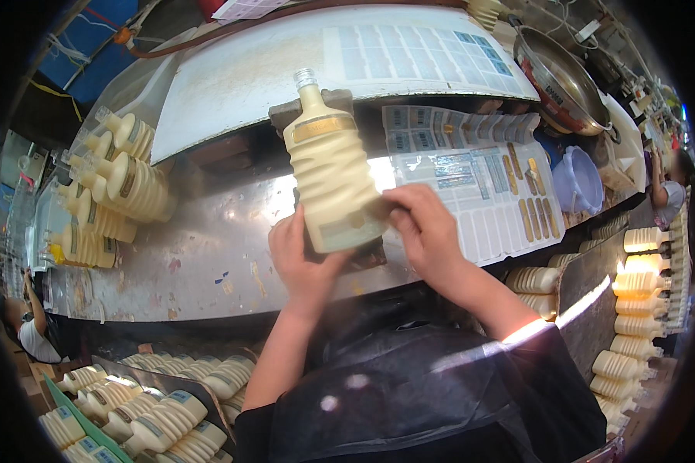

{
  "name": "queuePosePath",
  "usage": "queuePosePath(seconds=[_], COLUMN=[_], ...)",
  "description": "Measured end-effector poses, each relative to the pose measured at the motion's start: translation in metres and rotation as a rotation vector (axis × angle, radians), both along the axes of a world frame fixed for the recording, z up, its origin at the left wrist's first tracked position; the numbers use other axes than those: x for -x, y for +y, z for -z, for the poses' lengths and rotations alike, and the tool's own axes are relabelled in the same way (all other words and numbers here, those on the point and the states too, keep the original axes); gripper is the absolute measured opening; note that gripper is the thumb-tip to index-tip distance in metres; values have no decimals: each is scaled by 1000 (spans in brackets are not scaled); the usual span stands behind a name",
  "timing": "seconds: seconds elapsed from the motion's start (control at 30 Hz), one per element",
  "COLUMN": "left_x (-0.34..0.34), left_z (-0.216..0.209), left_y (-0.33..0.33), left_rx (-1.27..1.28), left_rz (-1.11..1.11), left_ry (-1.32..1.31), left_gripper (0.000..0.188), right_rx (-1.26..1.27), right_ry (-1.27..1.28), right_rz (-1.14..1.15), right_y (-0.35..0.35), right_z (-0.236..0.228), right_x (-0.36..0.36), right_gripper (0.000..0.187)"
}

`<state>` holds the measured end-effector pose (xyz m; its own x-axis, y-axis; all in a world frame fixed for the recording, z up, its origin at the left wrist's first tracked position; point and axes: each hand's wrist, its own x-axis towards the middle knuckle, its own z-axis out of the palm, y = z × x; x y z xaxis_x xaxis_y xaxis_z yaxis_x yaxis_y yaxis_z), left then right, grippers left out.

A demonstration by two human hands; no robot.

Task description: The person applies adhesive labels to cream-colored plastic bottles one at a time. They pick up each bottle, smooth a label onto its surface, and place it aside, repeating the process across multiple units.

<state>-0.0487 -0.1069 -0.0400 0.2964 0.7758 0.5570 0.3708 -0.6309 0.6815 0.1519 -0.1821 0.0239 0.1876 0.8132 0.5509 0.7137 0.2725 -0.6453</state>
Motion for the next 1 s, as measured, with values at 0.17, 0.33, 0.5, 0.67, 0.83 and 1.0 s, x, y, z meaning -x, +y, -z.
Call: queuePosePath(seconds=[0.17,0.33,0.5,0.67,0.83,1.0], left_x=[-9,-13,-17,-17,-19,-14], left_z=[-20,-20,-20,-29,-22,-18], left_y=[-4,-6,-6,-11,-10,-11], left_rx=[-136,-185,-183,-175,-160,-67], left_rz=[-102,-145,-151,-152,-147,-117], left_ry=[52,51,50,60,48,9], left_gripper=[75,67,62,58,67,82], right_rx=[-231,-223,-197,-205,-92,162], right_ry=[-204,-213,-357,-352,-293,-123], right_rz=[-234,-214,-369,-177,-283,35], right_y=[-9,-2,-10,-3,-9,-11], right_z=[-4,-25,-35,-37,-37,-38], right_x=[18,23,34,24,39,24], right_gripper=[28,22,34,25,24,23])
